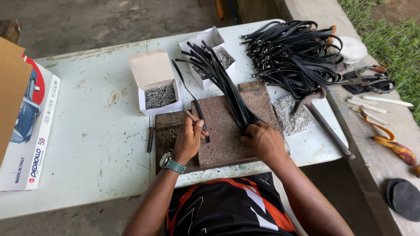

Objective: The person repeatedly picks up black shoe laces, inserts metal aglets, and uses a hammer to secure them onto a wooden block. The person then places the finished laces into a pile on the table.

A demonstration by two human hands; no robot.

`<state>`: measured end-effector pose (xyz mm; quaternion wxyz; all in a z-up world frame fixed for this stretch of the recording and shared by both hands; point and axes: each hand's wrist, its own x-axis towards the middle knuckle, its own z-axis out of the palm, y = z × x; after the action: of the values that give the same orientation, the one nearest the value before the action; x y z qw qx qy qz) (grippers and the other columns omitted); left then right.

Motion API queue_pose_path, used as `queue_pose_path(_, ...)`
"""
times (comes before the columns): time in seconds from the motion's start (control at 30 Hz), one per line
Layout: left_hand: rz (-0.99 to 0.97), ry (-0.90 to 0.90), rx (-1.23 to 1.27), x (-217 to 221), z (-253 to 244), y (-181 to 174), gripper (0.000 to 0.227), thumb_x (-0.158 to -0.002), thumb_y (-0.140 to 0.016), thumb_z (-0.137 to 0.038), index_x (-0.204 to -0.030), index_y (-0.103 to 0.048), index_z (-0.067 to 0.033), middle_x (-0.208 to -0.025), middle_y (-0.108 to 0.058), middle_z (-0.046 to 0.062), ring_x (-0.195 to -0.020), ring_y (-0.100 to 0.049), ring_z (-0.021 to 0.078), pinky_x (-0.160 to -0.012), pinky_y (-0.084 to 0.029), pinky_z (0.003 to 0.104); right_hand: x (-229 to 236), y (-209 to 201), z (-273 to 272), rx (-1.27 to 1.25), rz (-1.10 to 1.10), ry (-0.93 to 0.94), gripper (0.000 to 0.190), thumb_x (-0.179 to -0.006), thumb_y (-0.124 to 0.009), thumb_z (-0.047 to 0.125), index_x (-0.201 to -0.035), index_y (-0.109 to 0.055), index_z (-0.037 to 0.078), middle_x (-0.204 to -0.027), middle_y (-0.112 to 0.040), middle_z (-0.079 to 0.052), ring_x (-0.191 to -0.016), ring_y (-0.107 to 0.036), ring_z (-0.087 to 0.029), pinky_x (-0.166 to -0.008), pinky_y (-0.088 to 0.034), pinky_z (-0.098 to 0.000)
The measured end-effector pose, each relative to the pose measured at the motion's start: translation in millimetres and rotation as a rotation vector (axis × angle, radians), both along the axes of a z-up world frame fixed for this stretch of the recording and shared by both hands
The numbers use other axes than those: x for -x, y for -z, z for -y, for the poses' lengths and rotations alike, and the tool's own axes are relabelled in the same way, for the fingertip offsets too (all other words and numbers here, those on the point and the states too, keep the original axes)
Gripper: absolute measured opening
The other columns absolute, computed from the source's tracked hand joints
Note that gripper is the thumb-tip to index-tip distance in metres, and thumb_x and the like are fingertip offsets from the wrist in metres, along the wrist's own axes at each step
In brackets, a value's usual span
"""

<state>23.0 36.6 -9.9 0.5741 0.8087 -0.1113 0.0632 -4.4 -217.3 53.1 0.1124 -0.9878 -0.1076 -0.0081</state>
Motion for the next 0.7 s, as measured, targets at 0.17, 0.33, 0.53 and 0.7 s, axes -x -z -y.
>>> queue_pose_path(0.17, -0.02, 0.018, 0.044, -4, -2, 5, 0.031, -0.108, -0.045, -0.036, -0.104, -0.047, -0.0059, -0.08, -0.073, 0.009, -0.074, -0.078, 0.0175, -0.059, -0.063, 0.03, -1, 0, -9, 0.157, 0.01, -0.037, 0.021, -0.093, -0.07, 0.031, -0.091, -0.074, 0.01, -0.093, -0.071, -0.007, -0.083, -0.071, -0.023, -0.063, -0.058, -0.0372)
queue_pose_path(0.33, -0.073, 0.072, 0.194, -3, -12, -7, 0.023, -0.108, -0.05, -0.028, -0.102, -0.054, -0.0055, -0.088, -0.072, 0.008, -0.078, -0.076, 0.0177, -0.062, -0.064, 0.029, 10, -4, -29, -0.109, 0.057, -0.317, 0.033, -0.09, -0.069, 0.04, -0.097, -0.077, 0.009, -0.099, -0.073, -0.008, -0.087, -0.071, -0.029, -0.073, -0.058, -0.0422)
queue_pose_path(0.53, -0.009, 0.201, -0.167, 18, -22, -47, 0.01, -0.096, -0.063, -0.012, -0.1, -0.065, -0.0026, -0.079, -0.077, 0.007, -0.064, -0.074, 0.0113, -0.053, -0.059, 0.025, 46, -8, 3, -0.216, 0.191, -0.407, 0.036, -0.094, -0.064, 0.031, -0.116, -0.076, 0.006, -0.121, -0.071, -0.011, -0.106, -0.066, -0.03, -0.097, -0.048, -0.0424)
queue_pose_path(0.7, -0.096, 0.251, -0.473, 31, 8, -68, 0.012, -0.092, -0.072, -0.015, -0.096, -0.074, -0.0042, -0.067, -0.074, 0.007, -0.048, -0.068, 0.0145, -0.045, -0.049, 0.03, 52, -4, 2, -0.25, 0.159, -0.371, 0.034, -0.092, -0.067, 0.03, -0.114, -0.076, 0.006, -0.121, -0.071, -0.01, -0.108, -0.064, -0.029, -0.097, -0.047, -0.0415)
